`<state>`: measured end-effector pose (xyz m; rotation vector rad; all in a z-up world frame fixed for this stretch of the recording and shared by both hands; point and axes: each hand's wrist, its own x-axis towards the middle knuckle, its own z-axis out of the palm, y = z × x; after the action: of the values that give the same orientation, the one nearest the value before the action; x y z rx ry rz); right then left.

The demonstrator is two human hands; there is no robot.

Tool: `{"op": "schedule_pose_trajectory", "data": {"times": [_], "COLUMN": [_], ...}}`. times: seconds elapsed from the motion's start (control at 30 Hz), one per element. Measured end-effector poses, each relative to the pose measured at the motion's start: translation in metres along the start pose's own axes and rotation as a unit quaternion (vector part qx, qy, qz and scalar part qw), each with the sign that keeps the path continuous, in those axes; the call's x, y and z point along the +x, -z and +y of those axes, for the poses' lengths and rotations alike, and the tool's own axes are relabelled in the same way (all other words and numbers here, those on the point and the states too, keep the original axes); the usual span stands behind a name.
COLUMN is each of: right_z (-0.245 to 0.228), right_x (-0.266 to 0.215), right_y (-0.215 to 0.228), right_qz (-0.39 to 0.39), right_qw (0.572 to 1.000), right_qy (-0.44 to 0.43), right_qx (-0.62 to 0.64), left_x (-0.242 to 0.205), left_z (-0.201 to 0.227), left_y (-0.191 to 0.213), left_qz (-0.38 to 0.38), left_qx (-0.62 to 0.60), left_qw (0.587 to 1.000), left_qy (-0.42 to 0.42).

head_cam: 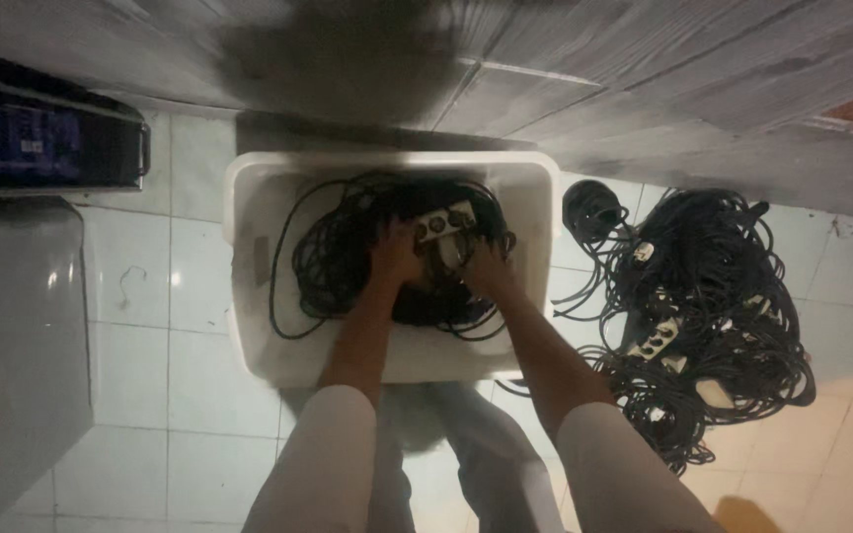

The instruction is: The person untangles a large bundle of black cables and power strips, gathers a portion of the cables, and places them into a white plastic bin.

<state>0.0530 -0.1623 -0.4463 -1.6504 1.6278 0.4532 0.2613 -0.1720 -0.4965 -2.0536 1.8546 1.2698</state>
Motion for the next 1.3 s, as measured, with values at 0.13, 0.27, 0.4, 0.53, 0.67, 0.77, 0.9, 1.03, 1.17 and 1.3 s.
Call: {"op": "schedule_pose_trajectory", "data": {"times": [0.13,0.27,0.4,0.53,0.67,0.77,0.9,1.03,1.17,1.3], "right_z": [0.020,0.040,0.045,0.042,0.033,0.023,-0.013,-0.033,-0.056,-0.082], "right_x": [0.020,0.026,0.036,0.036,0.026,0.006,-0.050,-0.128,-0.206,-0.267], "right_y": [-0.030,-0.049,-0.061,-0.057,-0.056,-0.058,-0.054,-0.017,0.048,0.109], "right_qz": [-0.062,-0.016,0.006,-0.050,-0.031,0.055,0.244,0.208,0.255,0.312], "right_qw": [0.998,0.999,0.996,0.998,0.999,0.994,0.934,0.939,0.932,0.899], "right_qy": [0.000,0.039,0.059,0.036,0.036,0.084,0.257,0.241,0.200,0.211], "right_qx": [-0.024,-0.030,-0.073,-0.021,0.003,-0.036,-0.048,0.131,0.163,0.222], "left_x": [-0.021,-0.031,-0.030,-0.027,-0.042,-0.070,-0.123,-0.189,-0.245,-0.292], "left_z": [-0.006,-0.011,-0.025,-0.037,-0.034,-0.020,-0.004,0.023,0.054,0.079], "left_y": [-0.024,-0.041,-0.066,-0.072,-0.063,-0.061,-0.051,-0.006,0.067,0.148], "left_qz": [-0.054,-0.035,0.022,-0.064,-0.013,-0.006,0.179,0.078,0.151,0.110], "left_qx": [-0.056,-0.077,-0.047,-0.011,-0.020,-0.151,-0.243,-0.280,-0.267,-0.294], "left_qw": [0.997,0.996,0.997,0.998,0.999,0.988,0.931,0.954,0.937,0.935], "left_qy": [0.016,-0.005,-0.060,-0.010,-0.024,-0.029,-0.205,-0.078,-0.168,-0.162]}}
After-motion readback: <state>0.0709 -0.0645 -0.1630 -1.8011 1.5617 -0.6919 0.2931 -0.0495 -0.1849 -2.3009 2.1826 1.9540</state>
